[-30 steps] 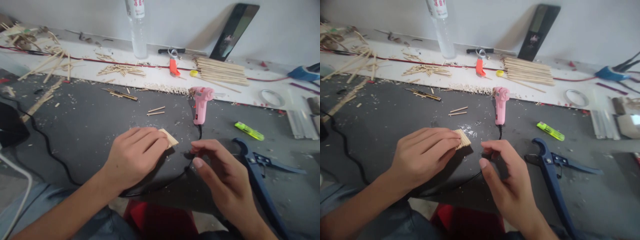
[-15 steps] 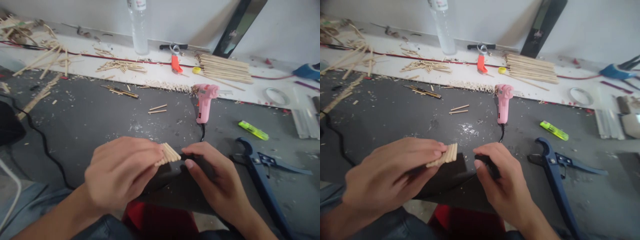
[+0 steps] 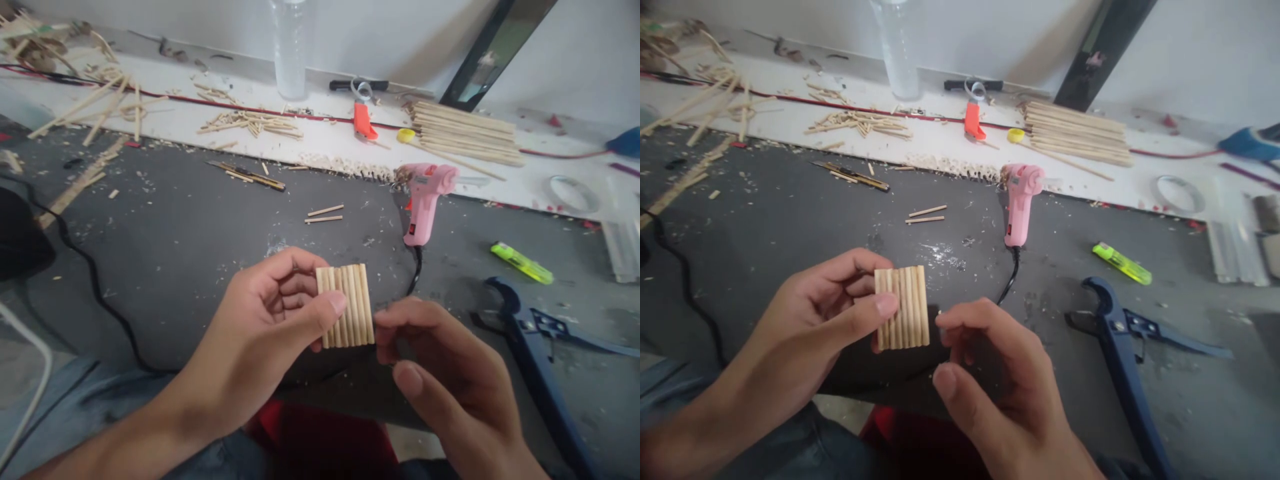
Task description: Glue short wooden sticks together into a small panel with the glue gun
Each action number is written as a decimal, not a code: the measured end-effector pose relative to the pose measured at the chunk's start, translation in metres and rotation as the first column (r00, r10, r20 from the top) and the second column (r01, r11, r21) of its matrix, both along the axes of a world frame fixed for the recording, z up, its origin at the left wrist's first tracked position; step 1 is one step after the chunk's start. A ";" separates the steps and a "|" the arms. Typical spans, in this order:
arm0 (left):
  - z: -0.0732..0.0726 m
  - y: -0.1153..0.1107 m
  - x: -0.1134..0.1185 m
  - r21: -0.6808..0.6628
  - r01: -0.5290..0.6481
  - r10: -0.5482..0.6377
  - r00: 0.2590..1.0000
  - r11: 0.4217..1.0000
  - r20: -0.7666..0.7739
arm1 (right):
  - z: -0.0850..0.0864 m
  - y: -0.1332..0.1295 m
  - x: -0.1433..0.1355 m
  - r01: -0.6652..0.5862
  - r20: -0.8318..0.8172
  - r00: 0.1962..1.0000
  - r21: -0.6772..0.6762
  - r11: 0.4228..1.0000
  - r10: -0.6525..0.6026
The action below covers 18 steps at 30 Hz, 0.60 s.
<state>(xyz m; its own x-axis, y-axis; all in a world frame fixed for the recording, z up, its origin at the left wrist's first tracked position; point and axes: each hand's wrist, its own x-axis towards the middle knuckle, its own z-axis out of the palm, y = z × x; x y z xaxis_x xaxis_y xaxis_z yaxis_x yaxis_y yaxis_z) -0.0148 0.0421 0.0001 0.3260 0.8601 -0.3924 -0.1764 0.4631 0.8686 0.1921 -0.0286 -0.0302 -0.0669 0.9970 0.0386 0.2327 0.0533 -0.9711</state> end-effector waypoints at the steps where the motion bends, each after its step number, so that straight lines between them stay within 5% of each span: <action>1: 0.000 -0.001 0.001 -0.008 0.008 -0.008 1.000 1.000 -0.002 | 0.001 -0.001 -0.002 0.004 -0.008 1.000 -0.012 1.000 -0.004; 7: -0.001 -0.004 0.005 0.002 0.055 -0.055 0.998 0.998 -0.033 | 0.003 0.007 -0.003 -0.082 0.016 0.997 0.010 0.997 0.082; 18: 0.002 -0.012 0.011 -0.041 0.160 -0.161 0.987 0.986 -0.017 | 0.003 0.011 -0.001 -0.059 0.032 0.998 -0.034 0.998 0.060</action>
